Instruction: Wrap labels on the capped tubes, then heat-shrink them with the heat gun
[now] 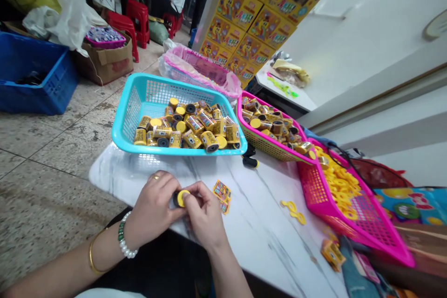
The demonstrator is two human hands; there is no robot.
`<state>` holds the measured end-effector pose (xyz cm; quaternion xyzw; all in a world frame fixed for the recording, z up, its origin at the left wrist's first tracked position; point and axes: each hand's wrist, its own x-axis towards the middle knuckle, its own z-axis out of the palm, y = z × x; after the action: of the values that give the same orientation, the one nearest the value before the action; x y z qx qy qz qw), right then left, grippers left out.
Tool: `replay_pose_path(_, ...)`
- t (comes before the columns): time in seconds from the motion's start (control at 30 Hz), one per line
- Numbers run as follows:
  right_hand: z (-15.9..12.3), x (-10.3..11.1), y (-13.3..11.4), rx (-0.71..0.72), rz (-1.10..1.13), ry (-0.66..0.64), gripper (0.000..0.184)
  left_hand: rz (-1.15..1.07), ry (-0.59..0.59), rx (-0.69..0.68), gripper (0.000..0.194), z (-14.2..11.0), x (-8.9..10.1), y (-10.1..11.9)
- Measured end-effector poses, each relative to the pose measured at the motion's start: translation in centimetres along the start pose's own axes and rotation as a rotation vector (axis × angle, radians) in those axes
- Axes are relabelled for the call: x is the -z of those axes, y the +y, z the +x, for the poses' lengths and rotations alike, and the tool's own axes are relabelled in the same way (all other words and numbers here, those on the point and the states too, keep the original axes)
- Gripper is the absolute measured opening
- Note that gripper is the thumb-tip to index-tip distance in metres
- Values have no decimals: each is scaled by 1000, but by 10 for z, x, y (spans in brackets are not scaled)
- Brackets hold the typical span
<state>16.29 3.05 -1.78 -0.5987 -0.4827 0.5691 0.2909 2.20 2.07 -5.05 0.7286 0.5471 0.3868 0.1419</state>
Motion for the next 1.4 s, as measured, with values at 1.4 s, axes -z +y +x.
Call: replay_pose_path(1.4, -11, 16, 1, 134, 103, 69, 51, -87, 37, 106, 25, -4, -2, -1)
